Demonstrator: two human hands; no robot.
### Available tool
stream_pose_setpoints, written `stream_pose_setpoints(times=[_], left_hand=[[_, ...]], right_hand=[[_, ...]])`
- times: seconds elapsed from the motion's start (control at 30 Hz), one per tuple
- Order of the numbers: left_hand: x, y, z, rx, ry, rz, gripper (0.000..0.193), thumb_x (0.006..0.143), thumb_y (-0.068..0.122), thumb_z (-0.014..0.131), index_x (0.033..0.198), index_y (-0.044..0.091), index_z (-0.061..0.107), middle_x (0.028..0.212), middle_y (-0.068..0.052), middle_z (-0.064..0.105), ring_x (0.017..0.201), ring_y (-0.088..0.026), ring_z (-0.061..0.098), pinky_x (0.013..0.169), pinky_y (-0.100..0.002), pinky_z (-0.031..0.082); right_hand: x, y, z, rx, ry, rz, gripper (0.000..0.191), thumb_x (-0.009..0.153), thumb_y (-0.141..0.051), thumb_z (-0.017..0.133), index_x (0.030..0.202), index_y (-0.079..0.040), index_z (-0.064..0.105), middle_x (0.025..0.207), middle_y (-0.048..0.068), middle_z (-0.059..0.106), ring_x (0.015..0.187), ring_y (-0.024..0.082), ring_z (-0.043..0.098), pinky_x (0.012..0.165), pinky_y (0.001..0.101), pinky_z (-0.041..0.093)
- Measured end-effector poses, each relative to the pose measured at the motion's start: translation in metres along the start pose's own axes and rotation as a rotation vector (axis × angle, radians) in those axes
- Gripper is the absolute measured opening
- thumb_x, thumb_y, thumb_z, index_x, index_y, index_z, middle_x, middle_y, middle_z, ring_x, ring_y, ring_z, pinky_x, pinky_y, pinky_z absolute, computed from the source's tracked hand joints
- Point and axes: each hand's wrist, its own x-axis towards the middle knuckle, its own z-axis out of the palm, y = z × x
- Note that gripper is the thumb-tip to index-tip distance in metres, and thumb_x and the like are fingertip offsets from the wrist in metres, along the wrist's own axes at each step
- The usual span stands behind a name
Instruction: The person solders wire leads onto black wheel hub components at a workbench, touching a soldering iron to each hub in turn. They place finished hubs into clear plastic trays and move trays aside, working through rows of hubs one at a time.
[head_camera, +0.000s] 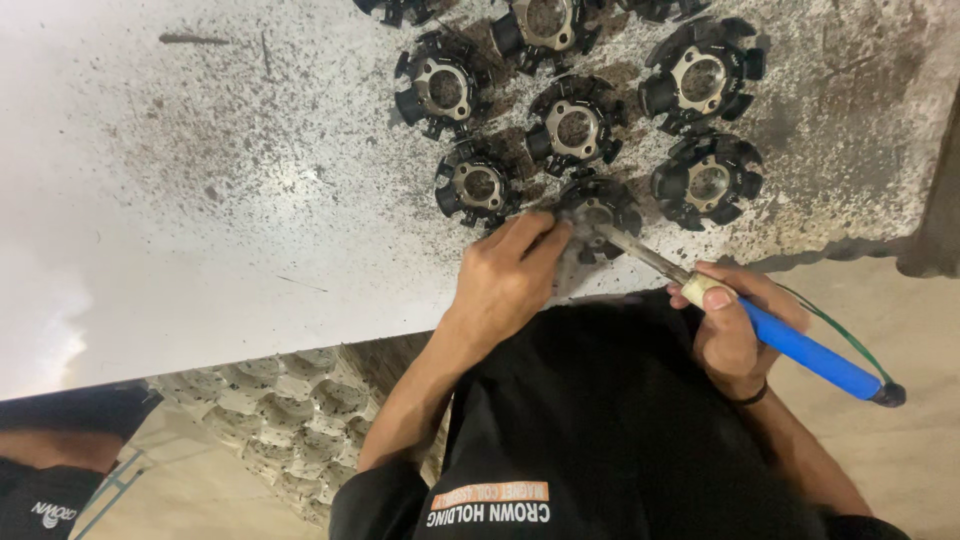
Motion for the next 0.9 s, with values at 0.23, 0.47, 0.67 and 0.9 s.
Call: stream_pose_setpoints(times=[0.23, 0.47, 0.67, 0.9], left_hand=[[-0.003, 0.0, 0.003, 0.033, 0.006, 0.03, 0.033, 0.08, -0.001, 0.072, 0.113, 0.0, 0.069, 0.11, -0.01, 0.064, 0.094, -0.026, 0.071, 0.072, -0.036, 0.061], [-0.004, -0.003, 0.002, 0.002, 0.01, 0.027, 0.037, 0.077, -0.002, 0.071, 0.114, 0.0, 0.07, 0.111, -0.01, 0.065, 0.089, -0.025, 0.071, 0.069, -0.036, 0.061], [0.004, 0.0, 0.004, 0.032, 0.008, 0.026, 0.032, 0.081, -0.002, 0.07, 0.113, 0.0, 0.07, 0.109, -0.011, 0.065, 0.086, -0.025, 0.072, 0.067, -0.035, 0.06], [0.013, 0.019, -0.066, 0.09, 0.167, 0.158, 0.03, 0.08, -0.008, 0.074, 0.108, -0.001, 0.072, 0.086, -0.005, 0.07, 0.064, -0.013, 0.063, 0.048, -0.03, 0.048]], right_hand=[[0.0, 0.002, -0.001, 0.15, 0.026, 0.009, 0.037, 0.101, -0.02, 0.07, 0.107, 0.016, 0.066, 0.089, 0.023, 0.069, 0.074, 0.029, 0.071, 0.071, 0.0342, 0.061], [0.0, 0.0, 0.003, 0.103, -0.014, -0.007, 0.037, 0.101, -0.021, 0.069, 0.107, 0.016, 0.067, 0.085, 0.022, 0.07, 0.072, 0.028, 0.072, 0.069, 0.033, 0.06], [0.003, -0.006, -0.004, -0.039, -0.099, -0.064, 0.037, 0.102, -0.021, 0.066, 0.106, 0.015, 0.068, 0.085, 0.022, 0.07, 0.07, 0.027, 0.072, 0.067, 0.0323, 0.06], [0.046, -0.016, -0.021, 0.105, -0.031, -0.23, 0.03, 0.11, -0.019, 0.066, 0.112, 0.011, 0.065, 0.092, 0.019, 0.069, 0.07, 0.027, 0.071, 0.065, 0.0357, 0.061]])
